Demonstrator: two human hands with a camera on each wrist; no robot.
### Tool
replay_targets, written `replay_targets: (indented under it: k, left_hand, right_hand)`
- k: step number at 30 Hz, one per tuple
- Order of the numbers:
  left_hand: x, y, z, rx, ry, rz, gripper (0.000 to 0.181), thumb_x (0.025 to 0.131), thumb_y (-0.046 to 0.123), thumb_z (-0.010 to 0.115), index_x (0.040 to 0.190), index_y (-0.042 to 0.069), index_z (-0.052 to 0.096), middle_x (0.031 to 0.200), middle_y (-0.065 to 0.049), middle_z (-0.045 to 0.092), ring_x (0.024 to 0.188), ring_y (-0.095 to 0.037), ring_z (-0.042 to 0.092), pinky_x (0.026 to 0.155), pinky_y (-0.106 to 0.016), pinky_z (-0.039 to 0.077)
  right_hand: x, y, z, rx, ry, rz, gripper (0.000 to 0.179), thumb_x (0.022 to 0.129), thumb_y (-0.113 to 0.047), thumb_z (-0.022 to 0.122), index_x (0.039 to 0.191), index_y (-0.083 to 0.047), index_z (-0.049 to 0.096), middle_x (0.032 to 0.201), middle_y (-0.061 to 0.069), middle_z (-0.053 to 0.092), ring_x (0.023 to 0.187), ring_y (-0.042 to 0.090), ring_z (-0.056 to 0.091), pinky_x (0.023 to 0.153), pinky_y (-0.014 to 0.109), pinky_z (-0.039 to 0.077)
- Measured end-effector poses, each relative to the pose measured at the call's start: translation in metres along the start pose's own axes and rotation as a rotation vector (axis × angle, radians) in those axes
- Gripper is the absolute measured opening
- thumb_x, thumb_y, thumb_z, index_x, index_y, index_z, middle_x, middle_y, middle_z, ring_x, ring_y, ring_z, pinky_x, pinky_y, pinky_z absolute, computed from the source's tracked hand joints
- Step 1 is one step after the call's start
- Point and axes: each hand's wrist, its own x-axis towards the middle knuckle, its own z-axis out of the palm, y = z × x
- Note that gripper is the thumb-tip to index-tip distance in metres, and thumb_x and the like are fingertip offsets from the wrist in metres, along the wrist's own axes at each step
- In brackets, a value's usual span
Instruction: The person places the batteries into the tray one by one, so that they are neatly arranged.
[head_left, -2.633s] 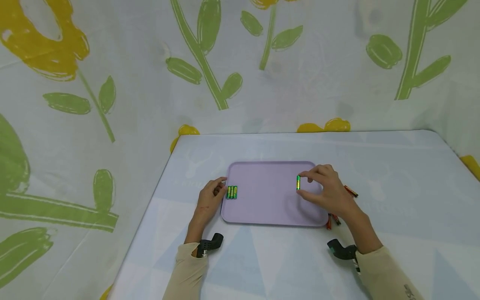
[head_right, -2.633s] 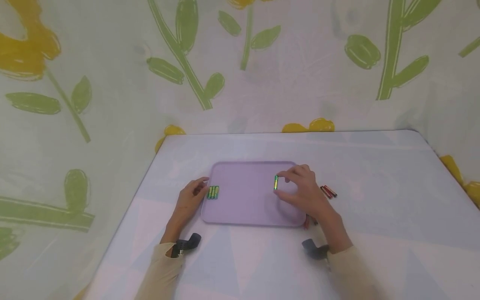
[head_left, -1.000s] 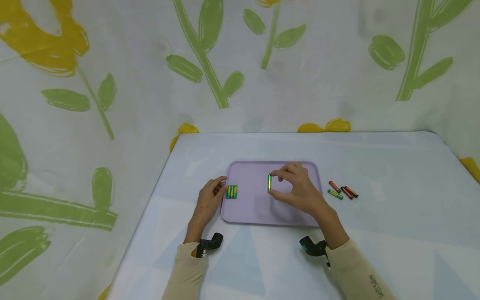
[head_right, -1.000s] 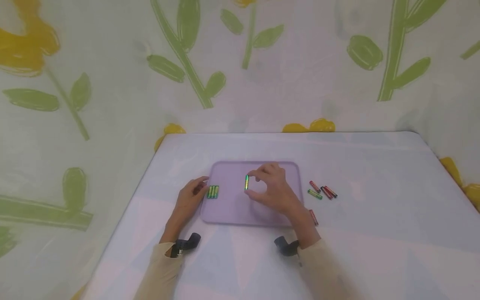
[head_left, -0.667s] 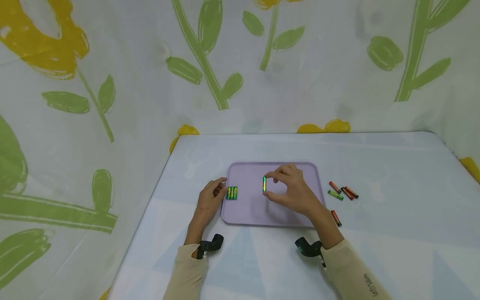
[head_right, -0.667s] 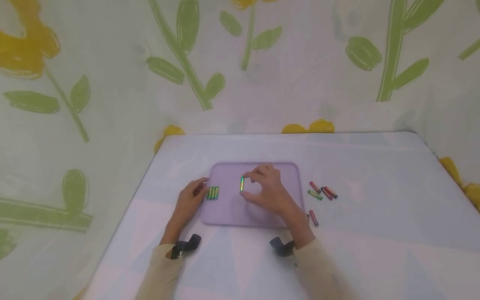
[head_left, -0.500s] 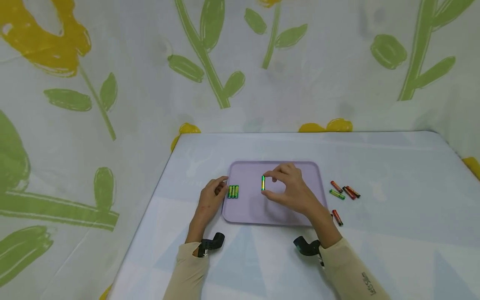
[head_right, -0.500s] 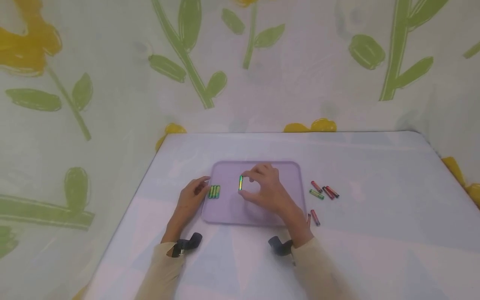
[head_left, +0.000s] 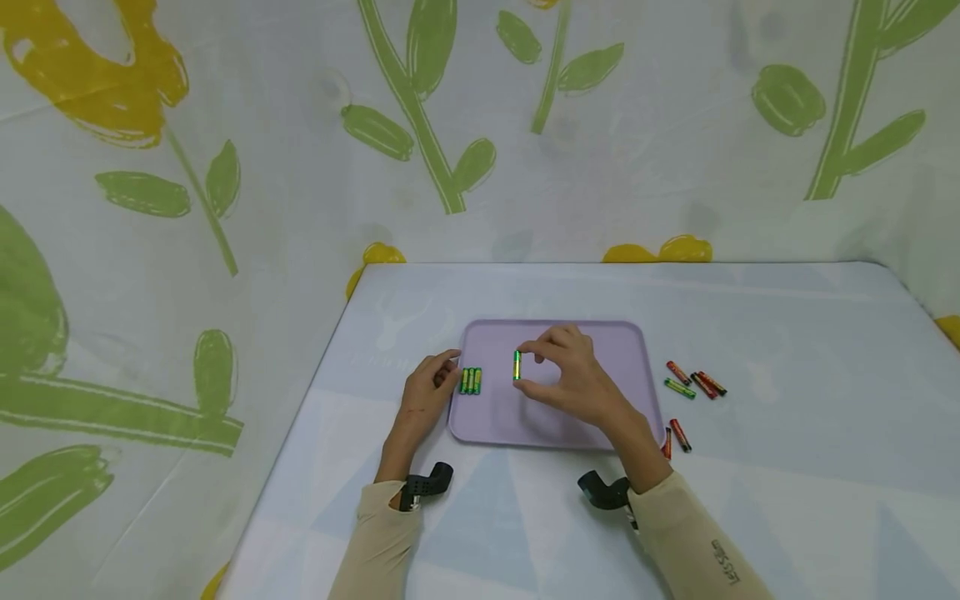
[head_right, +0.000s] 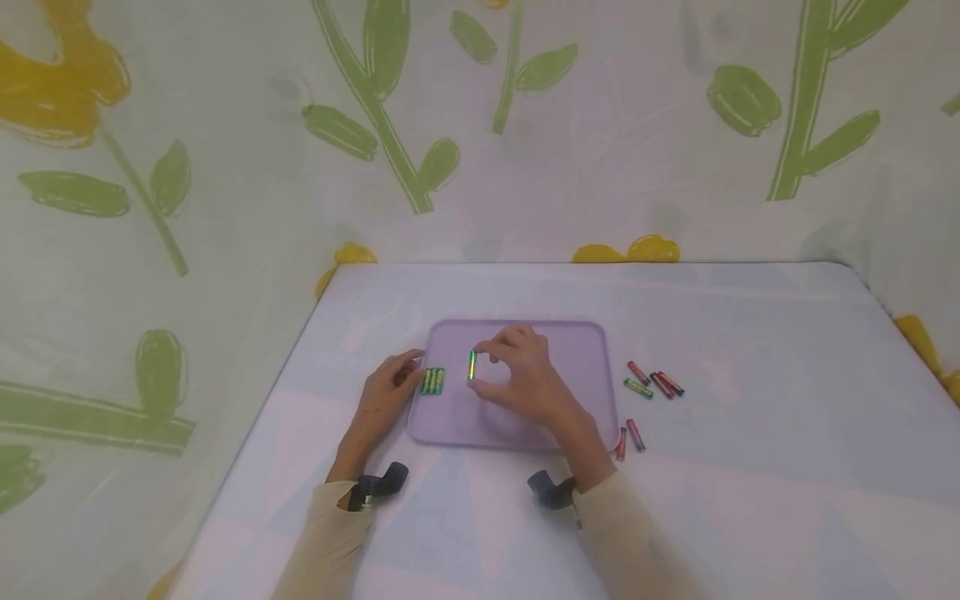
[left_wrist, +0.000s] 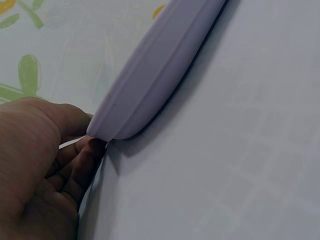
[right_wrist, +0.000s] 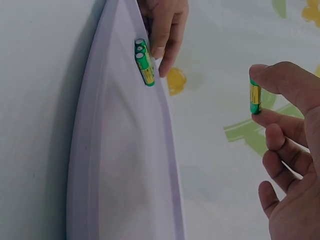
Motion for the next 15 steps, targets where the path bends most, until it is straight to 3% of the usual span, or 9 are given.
replay_targets:
  k: [15]
  left_hand:
    - [0.001, 0.001, 0.000, -0.005, -0.003, 0.000, 0.033, 0.100, 0.010, 0.062, 0.134, 0.008, 0.063, 0.105, -0.008, 0.062, 0.090, -0.017, 0.056, 0.080, -0.032, 0.048]
  right_hand:
    - [0.009, -0.005, 0.016, -0.002, -0.021, 0.000, 0.036, 0.080, -0.023, 0.086, 0.112, -0.012, 0.074, 0.095, 0.003, 0.055, 0.098, 0.018, 0.043, 0.093, 0.047, 0.030]
